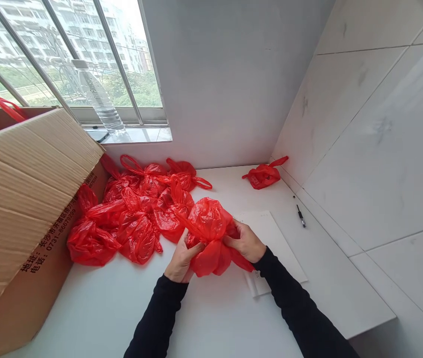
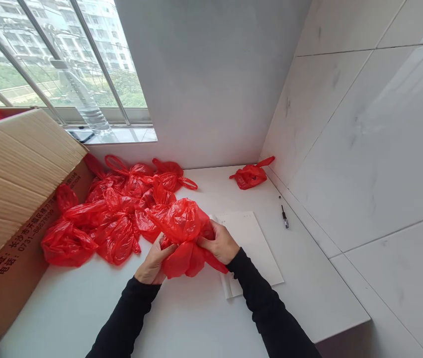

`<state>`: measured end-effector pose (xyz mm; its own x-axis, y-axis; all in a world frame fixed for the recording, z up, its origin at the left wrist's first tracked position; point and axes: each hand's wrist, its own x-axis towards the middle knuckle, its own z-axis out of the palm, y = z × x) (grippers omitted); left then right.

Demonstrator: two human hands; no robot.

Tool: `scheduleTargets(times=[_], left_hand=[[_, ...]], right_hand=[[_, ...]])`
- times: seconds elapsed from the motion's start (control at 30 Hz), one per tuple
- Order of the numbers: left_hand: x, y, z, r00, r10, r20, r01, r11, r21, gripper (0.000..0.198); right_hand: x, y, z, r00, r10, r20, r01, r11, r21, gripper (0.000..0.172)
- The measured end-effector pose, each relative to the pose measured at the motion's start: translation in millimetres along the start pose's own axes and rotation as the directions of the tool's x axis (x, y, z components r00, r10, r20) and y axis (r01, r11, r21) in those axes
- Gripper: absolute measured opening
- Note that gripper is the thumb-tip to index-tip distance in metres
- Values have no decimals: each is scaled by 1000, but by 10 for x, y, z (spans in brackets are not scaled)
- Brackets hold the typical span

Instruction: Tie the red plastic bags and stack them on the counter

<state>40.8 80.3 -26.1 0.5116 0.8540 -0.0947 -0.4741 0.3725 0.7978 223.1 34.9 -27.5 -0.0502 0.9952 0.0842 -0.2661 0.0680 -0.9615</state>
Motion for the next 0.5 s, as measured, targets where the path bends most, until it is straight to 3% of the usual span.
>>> scheduleTargets(times=[0.17,0.3,0.4,0.5], left_hand=[[24,-16,-38,998,-39,40,39,999,2,52],[55,-15,-48,1000,-25,-13,25,999,38,42],[52,-10,-30,999,-11,-41,13,999,45,40],[46,-22,-16,993,-27,-113,30,999,20,37]], right_hand=[[16,26,-24,991,-50,-128,47,998,-30,35],[26,36,-31,989,-96,-110,82,989,-122,36],[26,47,-32,996,-50,-69,40,989,-140,39],[21,62,-46,992,-39,-119,27,994,-103,40]])
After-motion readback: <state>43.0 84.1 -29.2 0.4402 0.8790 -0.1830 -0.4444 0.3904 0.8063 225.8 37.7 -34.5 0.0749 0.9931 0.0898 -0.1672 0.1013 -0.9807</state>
